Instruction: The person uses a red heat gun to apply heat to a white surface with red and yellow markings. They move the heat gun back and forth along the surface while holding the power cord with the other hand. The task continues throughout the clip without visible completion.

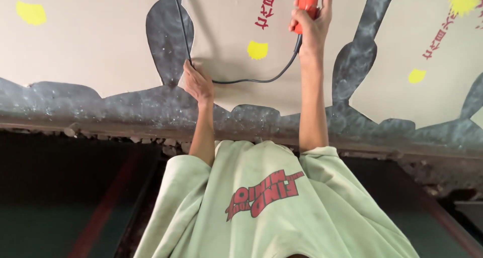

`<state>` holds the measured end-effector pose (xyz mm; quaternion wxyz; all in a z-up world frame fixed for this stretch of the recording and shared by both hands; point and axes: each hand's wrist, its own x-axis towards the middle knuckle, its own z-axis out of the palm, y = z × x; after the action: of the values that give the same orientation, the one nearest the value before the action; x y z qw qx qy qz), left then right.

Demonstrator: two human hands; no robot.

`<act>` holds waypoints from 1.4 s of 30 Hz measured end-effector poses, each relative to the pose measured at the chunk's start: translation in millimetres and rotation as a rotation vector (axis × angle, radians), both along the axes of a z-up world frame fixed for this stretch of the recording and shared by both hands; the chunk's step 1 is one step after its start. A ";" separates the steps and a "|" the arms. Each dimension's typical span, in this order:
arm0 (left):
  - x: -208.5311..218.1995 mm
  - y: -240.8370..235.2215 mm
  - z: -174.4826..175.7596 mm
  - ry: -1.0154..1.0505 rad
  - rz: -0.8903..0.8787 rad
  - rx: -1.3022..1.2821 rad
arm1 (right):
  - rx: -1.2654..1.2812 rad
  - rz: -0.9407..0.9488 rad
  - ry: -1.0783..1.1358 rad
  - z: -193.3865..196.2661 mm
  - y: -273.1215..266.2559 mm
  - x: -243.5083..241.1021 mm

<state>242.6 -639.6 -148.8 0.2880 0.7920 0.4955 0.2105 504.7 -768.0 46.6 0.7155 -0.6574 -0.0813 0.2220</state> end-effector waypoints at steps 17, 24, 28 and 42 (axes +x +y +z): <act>3.4 -3.2 -2.0 0.071 0.062 -0.038 | -0.145 -0.011 -0.016 9.5 -14.7 4.2; 3.0 -2.1 0.8 0.069 0.068 -0.094 | -0.214 0.027 0.035 31.7 -40.7 -49.4; 3.8 -1.5 5.6 0.069 0.056 -0.109 | -0.198 0.018 0.066 42.3 -47.2 -80.7; 4.7 -0.9 5.2 0.076 0.046 -0.056 | -0.003 -0.237 -0.075 -17.5 -4.1 3.4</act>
<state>247.3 -640.5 -143.6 0.2862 0.7793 0.5299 0.1730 508.1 -772.1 29.1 0.7322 -0.6713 -0.0295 0.1113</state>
